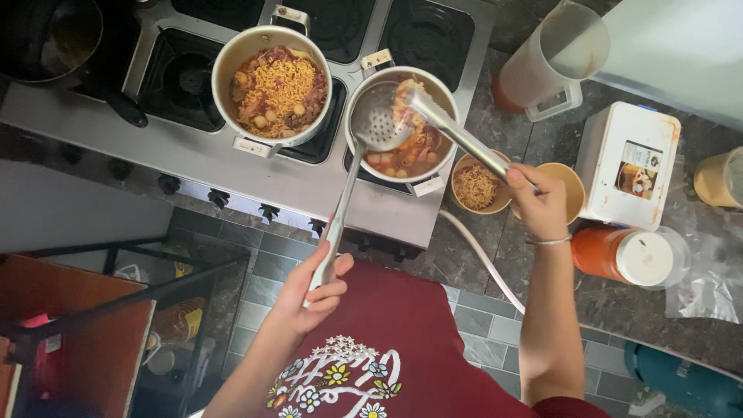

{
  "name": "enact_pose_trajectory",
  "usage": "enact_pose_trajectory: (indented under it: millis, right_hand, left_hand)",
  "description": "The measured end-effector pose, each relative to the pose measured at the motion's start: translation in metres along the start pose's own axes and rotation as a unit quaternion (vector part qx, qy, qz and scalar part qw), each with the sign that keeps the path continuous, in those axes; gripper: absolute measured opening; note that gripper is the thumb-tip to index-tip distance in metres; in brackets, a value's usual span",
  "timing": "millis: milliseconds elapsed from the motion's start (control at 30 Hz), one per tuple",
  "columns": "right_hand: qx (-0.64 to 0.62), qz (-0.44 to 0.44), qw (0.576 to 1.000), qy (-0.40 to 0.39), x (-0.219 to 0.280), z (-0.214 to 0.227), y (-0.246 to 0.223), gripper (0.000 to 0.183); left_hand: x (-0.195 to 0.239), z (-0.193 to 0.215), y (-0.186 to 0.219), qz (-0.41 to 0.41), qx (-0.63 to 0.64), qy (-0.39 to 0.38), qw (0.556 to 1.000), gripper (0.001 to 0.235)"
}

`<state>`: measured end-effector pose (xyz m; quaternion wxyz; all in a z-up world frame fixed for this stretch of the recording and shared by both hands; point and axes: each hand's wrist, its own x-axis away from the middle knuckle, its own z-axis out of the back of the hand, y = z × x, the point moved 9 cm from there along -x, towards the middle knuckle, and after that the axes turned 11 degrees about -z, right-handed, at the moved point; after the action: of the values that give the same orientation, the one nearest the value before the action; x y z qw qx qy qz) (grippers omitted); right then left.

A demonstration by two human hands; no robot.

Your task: The person uses a skimmer and tongs to transfer noodles and ingredients from pots into paper bowls before ladling broth over them.

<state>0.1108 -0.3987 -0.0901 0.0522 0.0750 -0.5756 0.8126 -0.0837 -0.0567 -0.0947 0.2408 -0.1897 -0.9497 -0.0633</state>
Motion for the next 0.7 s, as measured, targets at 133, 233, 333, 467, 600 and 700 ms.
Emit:
enact_pose_trajectory:
  millis: [133, 233, 333, 467, 600, 700]
  right_hand:
    - [0.164, 0.093, 0.981, 0.035, 0.01, -0.036, -0.047, 0.033]
    - [0.313, 0.139, 0.939, 0.025, 0.025, -0.05, -0.089, 0.031]
    - [0.414, 0.168, 0.893, 0.049, 0.038, -0.048, -0.116, 0.031]
    - [0.459, 0.165, 0.869, 0.081, 0.051, -0.015, -0.131, 0.038]
    - [0.466, 0.161, 0.865, 0.093, 0.062, 0.003, -0.135, 0.041]
    - [0.487, 0.183, 0.848, 0.099, 0.067, 0.001, -0.136, 0.041]
  left_hand:
    - [0.007, -0.016, 0.001, 0.043, 0.151, -0.081, 0.984, 0.023]
    - [0.013, -0.022, 0.002, 0.094, 0.262, -0.116, 0.953, 0.038]
    - [0.017, -0.029, 0.004, 0.112, 0.325, -0.113, 0.932, 0.041]
    - [0.02, -0.041, 0.012, 0.087, 0.369, -0.089, 0.921, 0.04]
    - [0.018, -0.051, 0.019, 0.062, 0.364, -0.082, 0.926, 0.035]
    - [0.017, -0.059, 0.02, 0.069, 0.369, -0.091, 0.922, 0.032]
